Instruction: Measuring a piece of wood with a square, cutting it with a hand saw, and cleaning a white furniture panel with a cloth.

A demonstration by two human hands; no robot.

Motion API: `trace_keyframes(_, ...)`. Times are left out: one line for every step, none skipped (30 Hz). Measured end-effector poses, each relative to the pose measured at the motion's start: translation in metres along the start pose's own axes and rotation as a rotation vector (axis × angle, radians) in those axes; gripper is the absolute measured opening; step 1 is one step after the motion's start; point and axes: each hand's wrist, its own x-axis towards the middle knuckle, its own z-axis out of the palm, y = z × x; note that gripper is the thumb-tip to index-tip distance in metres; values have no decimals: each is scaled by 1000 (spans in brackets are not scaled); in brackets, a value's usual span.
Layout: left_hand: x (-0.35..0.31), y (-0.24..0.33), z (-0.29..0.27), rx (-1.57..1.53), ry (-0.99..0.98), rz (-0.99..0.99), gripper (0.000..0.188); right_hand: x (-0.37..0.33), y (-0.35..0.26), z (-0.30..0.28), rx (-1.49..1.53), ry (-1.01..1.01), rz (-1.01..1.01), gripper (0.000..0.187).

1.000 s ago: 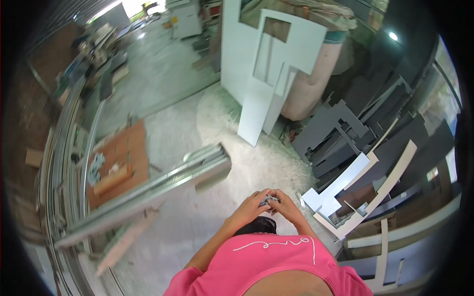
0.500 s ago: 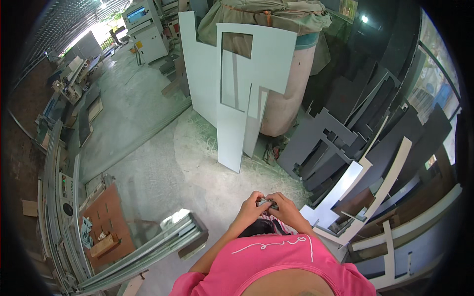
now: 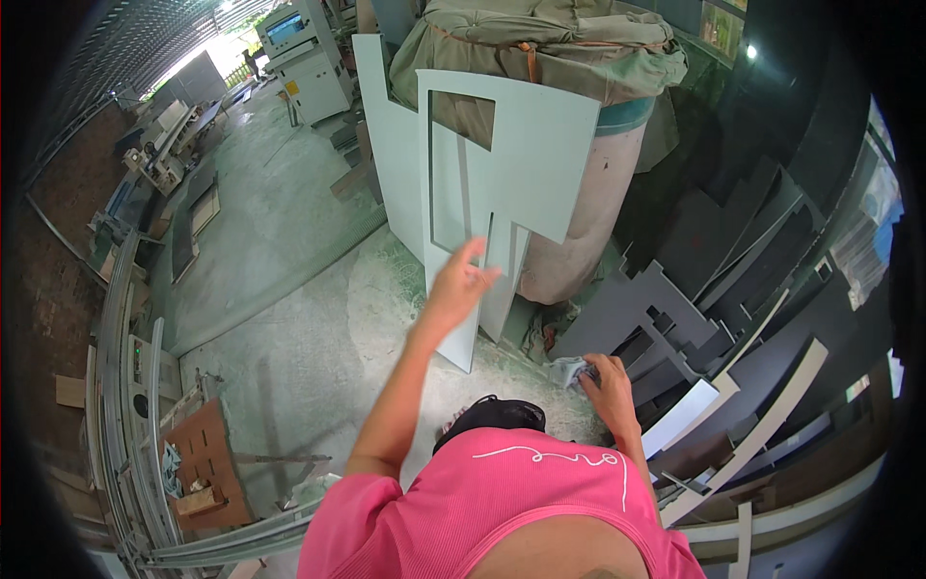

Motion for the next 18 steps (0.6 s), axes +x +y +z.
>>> trace_keyframes(28,0,-12,16,26,48,52,5,8,1,-7,8,7,31)
trace_keyframes(58,-1,-23,33,50,97,52,9,20,5,-25,36,61,30)
trace_keyframes(89,1,-35,43,67,126,52,12,30,9,-44,68,118,30)
trace_keyframes(122,4,-48,54,86,158,52,15,38,13,-65,78,154,30)
trace_keyframes(158,0,-61,86,127,261,53,19,40,17,-70,96,164,30)
trace_keyframes(193,-4,-74,121,170,363,56,24,39,23,-106,135,219,30)
trace_keyframes(229,-5,-82,130,190,409,53,29,40,31,-145,179,280,30)
trace_keyframes(263,-7,-92,141,212,458,50,32,48,45,-158,248,249,30)
trace_keyframes(296,-15,-102,139,198,472,50,42,40,55,-142,266,305,28)
trace_keyframes(330,-28,-113,238,213,545,48,56,39,70,-173,288,301,28)
trace_keyframes(362,-46,-125,337,228,610,45,70,37,87,-205,302,298,28)
trace_keyframes(389,-70,-130,378,214,637,45,89,33,104,-238,301,282,28)
trace_keyframes(416,-97,-131,430,214,648,45,111,21,121,-286,327,258,29)
trace_keyframes(445,-116,-131,496,109,719,38,129,18,140,-300,396,274,31)
trace_keyframes(460,-113,-111,518,-76,663,28,144,23,158,-315,462,298,33)
trace_keyframes(475,-127,-92,540,-11,733,23,163,20,166,-334,508,209,34)
trace_keyframes(499,-162,-86,768,5,990,23,192,13,162,-326,527,81,35)
trace_keyframes(511,-159,-63,571,9,740,25,223,10,156,-420,533,187,32)
